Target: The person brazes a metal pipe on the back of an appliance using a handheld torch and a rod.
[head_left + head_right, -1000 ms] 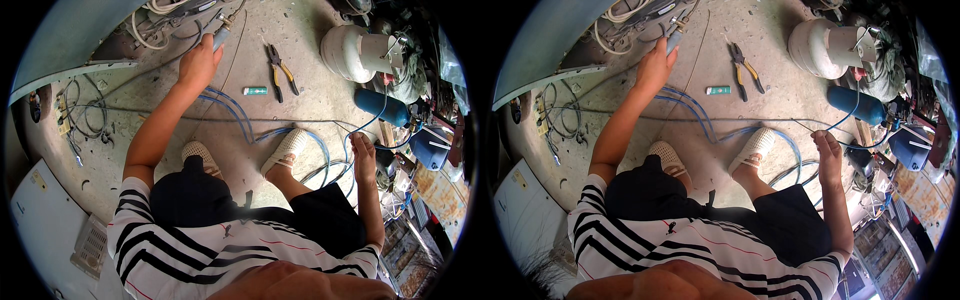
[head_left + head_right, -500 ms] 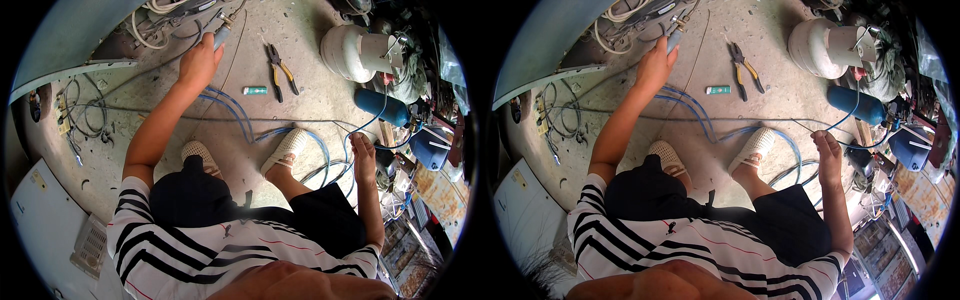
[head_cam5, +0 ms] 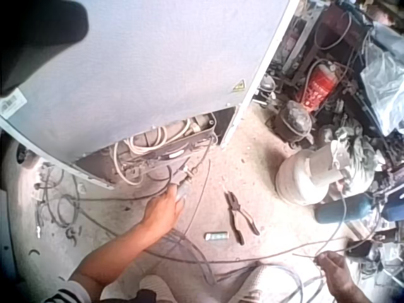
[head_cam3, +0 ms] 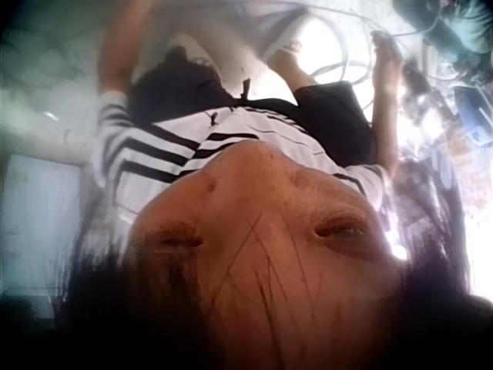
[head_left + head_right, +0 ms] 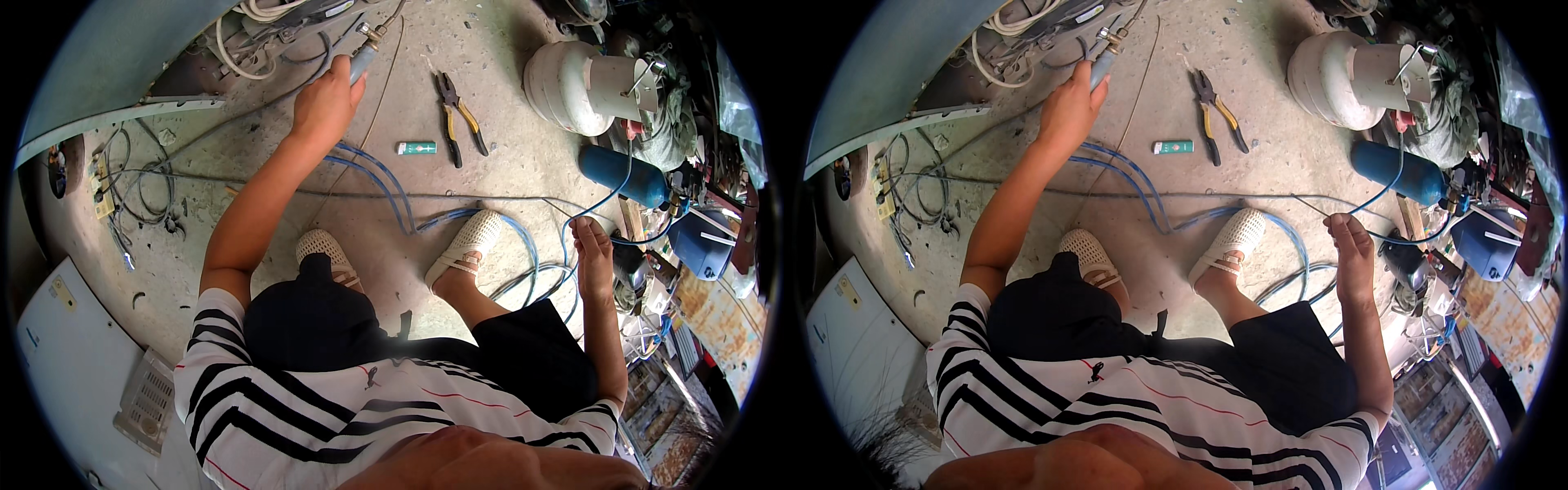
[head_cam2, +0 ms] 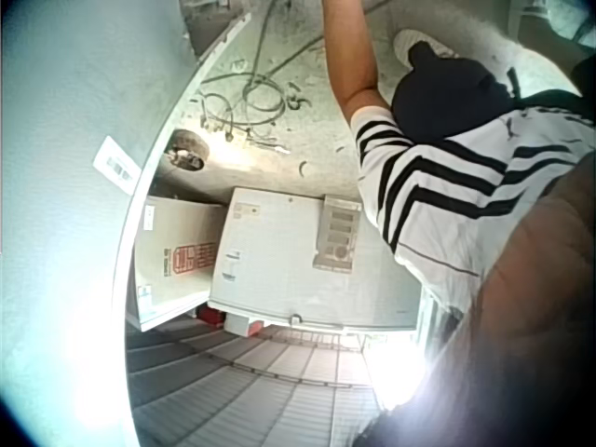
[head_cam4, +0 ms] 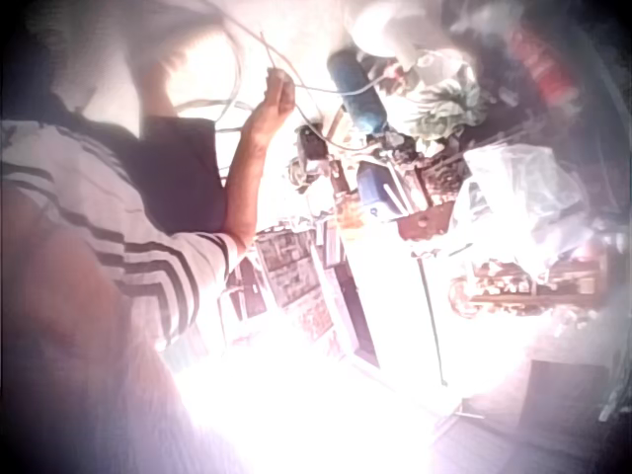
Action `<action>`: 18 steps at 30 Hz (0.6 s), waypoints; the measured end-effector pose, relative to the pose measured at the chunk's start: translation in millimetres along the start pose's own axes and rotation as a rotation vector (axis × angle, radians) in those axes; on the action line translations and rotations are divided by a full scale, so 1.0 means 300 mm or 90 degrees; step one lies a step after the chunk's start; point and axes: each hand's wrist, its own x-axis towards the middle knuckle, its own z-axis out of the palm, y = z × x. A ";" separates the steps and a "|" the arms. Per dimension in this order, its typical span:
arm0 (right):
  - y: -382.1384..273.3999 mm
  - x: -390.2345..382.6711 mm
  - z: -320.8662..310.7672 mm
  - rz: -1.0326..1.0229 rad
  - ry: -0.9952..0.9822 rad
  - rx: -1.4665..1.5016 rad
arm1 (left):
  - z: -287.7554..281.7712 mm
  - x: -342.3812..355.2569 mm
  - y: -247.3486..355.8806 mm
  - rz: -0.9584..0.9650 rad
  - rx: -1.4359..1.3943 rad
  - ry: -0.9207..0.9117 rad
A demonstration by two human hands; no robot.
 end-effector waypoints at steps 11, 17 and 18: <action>-0.014 -0.002 0.026 -0.012 0.011 -0.013 | 0.002 -0.001 0.000 -0.019 -0.013 -0.015; -0.011 0.000 0.025 -0.016 0.007 -0.006 | -0.004 0.006 0.001 -0.034 -0.025 -0.031; -0.013 -0.001 0.026 -0.015 0.007 -0.005 | 0.001 0.004 -0.003 -0.015 -0.008 -0.017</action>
